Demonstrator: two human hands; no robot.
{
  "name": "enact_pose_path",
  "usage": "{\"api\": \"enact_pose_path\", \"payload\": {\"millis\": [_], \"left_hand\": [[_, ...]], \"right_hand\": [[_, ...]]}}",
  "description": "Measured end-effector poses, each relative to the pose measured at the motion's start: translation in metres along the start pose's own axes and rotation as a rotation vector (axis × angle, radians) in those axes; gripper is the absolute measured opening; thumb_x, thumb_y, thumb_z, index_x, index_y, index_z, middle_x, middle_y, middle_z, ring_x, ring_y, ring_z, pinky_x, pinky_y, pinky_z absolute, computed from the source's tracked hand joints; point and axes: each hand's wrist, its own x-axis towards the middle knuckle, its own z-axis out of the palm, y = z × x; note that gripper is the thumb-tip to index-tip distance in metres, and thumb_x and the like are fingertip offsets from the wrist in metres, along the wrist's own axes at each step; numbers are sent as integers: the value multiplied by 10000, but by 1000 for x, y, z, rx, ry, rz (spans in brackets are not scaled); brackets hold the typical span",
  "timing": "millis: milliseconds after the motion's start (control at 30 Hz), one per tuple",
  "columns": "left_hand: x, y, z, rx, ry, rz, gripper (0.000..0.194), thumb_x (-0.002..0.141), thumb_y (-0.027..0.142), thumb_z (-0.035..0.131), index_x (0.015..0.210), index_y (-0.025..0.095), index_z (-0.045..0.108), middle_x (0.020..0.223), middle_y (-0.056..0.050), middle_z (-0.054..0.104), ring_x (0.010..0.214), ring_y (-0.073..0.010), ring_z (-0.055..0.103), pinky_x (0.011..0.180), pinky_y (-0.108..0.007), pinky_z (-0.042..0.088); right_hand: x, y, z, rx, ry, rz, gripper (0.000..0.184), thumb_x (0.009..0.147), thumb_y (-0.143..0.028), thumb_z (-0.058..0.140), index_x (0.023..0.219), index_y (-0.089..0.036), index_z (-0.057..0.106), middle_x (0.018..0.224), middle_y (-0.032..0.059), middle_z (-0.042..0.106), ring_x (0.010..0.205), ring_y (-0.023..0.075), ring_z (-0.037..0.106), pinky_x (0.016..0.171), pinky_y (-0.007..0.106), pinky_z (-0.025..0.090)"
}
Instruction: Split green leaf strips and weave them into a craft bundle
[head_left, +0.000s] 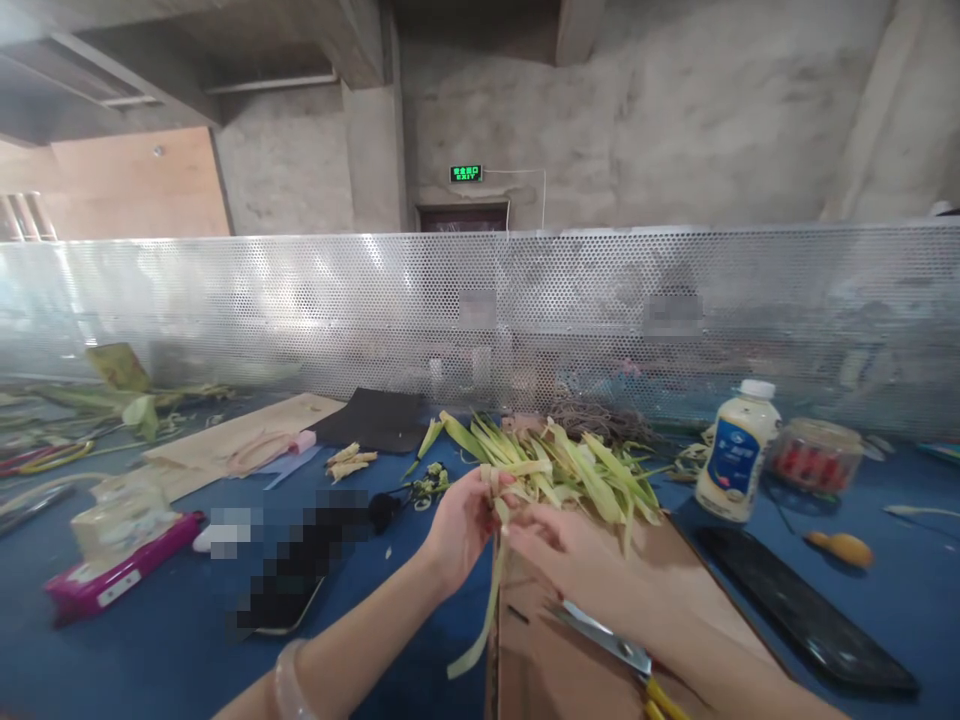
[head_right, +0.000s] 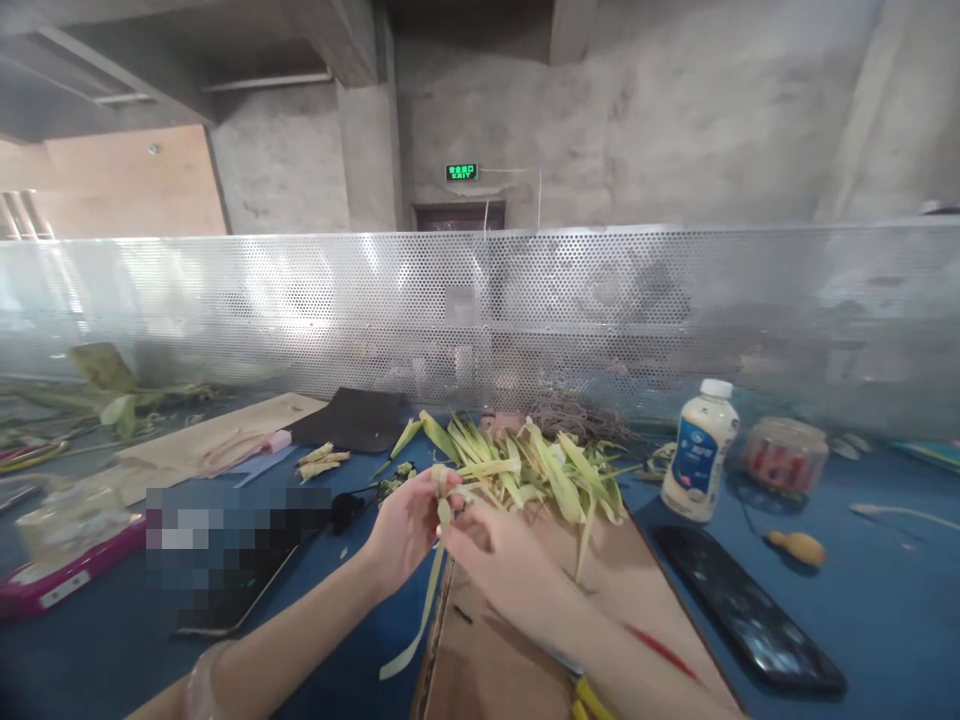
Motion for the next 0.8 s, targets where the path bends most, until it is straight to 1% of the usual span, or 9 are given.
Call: {"api": "enact_pose_path", "payload": {"millis": [100, 233, 333, 433, 500, 567, 633, 700, 800], "left_hand": [[0, -1, -1, 46, -9, 63, 189, 700, 217, 446, 816, 138, 572, 653, -23, 547, 578, -109, 476, 531, -206, 336], [0, -1, -1, 78, 8, 92, 183, 704, 219, 439, 805, 137, 568, 645, -29, 555, 588, -114, 469, 531, -210, 322], [0, -1, 0, 100, 7, 98, 181, 697, 226, 445, 800, 139, 567, 642, -30, 552, 589, -119, 467, 527, -215, 317], [-1, -1, 0, 123, -14, 106, 198, 700, 235, 439, 816, 142, 571, 657, -32, 548, 597, -125, 471, 521, -218, 317], [-2, -1, 1, 116, -19, 87, 198, 699, 240, 434, 817, 148, 565, 655, -31, 548, 589, -127, 472, 504, -217, 308], [-2, 0, 2, 108, -12, 89, 192, 697, 233, 429, 805, 147, 562, 642, -31, 549, 590, -127, 474, 511, -215, 313], [-2, 0, 4, 113, -2, 114, 190, 696, 218, 424, 793, 136, 567, 629, -36, 554, 592, -123, 474, 526, -213, 319], [-2, 1, 4, 121, -2, 120, 196, 699, 211, 419, 795, 129, 569, 623, -37, 558, 566, -115, 464, 512, -210, 307], [-1, 0, 4, 106, -16, 115, 185, 700, 202, 422, 790, 126, 565, 631, -38, 558, 552, -110, 463, 488, -207, 280]], "right_hand": [[-7, 2, 9, -3, -35, -71, 190, 758, -319, 529, 635, -179, 567, 521, -40, 475, 480, 84, 389, 463, 214, 283], [-11, 7, 21, 304, -122, 106, 143, 695, -293, 582, 638, -168, 543, 583, -19, 536, 542, 98, 479, 546, 231, 363], [-11, 15, 32, 563, -39, 214, 223, 662, -338, 628, 674, -186, 465, 599, -15, 565, 590, 133, 561, 562, 249, 412], [-10, 21, 37, 529, 80, 229, 259, 664, -360, 654, 732, -189, 472, 627, -8, 597, 542, 128, 552, 482, 227, 385], [-10, 21, 37, 497, 55, 161, 257, 661, -342, 675, 813, -186, 537, 729, 9, 632, 600, 128, 569, 529, 235, 409], [-11, 21, 36, 525, -24, 83, 260, 656, -332, 688, 857, -199, 591, 804, 13, 646, 746, 153, 596, 679, 271, 443], [-12, 22, 35, 536, -98, 57, 234, 667, -352, 679, 838, -201, 627, 818, 23, 654, 848, 184, 593, 788, 317, 429], [-13, 24, 37, 532, -117, 63, 242, 657, -362, 685, 829, -197, 639, 864, 38, 655, 881, 201, 586, 812, 342, 423], [-13, 26, 41, 575, -60, 108, 326, 609, -337, 723, 885, -193, 624, 924, 52, 645, 922, 207, 573, 801, 331, 429]]}}
